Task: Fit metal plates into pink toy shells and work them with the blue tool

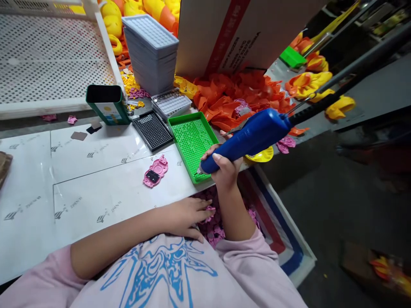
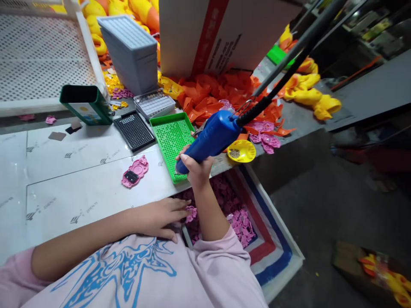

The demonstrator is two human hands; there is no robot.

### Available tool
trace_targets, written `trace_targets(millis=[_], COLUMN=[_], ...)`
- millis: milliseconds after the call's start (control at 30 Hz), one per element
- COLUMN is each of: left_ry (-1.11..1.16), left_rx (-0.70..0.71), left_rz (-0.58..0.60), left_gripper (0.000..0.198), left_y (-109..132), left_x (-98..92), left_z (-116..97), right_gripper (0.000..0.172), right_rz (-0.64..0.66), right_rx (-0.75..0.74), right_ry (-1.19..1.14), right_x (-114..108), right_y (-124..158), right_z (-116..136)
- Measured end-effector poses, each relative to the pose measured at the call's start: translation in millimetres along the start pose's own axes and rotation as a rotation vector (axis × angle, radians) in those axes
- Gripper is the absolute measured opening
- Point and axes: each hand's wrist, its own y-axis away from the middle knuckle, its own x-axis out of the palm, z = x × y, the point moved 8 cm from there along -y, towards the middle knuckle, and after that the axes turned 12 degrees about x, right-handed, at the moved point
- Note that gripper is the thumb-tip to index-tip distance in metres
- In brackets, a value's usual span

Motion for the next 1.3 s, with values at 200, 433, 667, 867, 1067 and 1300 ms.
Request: trace_targets(millis=[200, 433, 667, 867, 1067, 1300], left_ry=[-0.172, -0.692, -0.797, -0.824, -0.739, -0.647], left_rx=[-0.100, -0.485, -0.777, -0.793, -0.611, -0.455], left_rz=[-0.278, -0.485, -0.483, -0.455, -0.448, -0.388], left_gripper=[0.028, 0.017, 0.040, 0.040, 0.030, 0.028], left_y=[29, 85, 115, 118, 104, 92], left_x=[-47.4, -91.9, -85.2, -78.9, -74.8, -62.7], left_z=[-5, 12, 37, 42, 33, 30], right_gripper=[0.044, 0.045, 0.049, 0.053, 0.051, 0.043], right_rz=[0.013, 0.037, 0.080, 0.036, 0.040, 0.044], right_rx=[0.024, 0.051, 0.039, 0.033, 0.000, -0.056], right_ry=[-0.022, 0.025, -0.001, 0.015, -0.015, 0.000], right_x=[-1, 1, 2, 0, -1, -4], right_y=[-1, 2, 4, 5, 4, 4], right_z=[-7, -9, -11, -13, 1, 11])
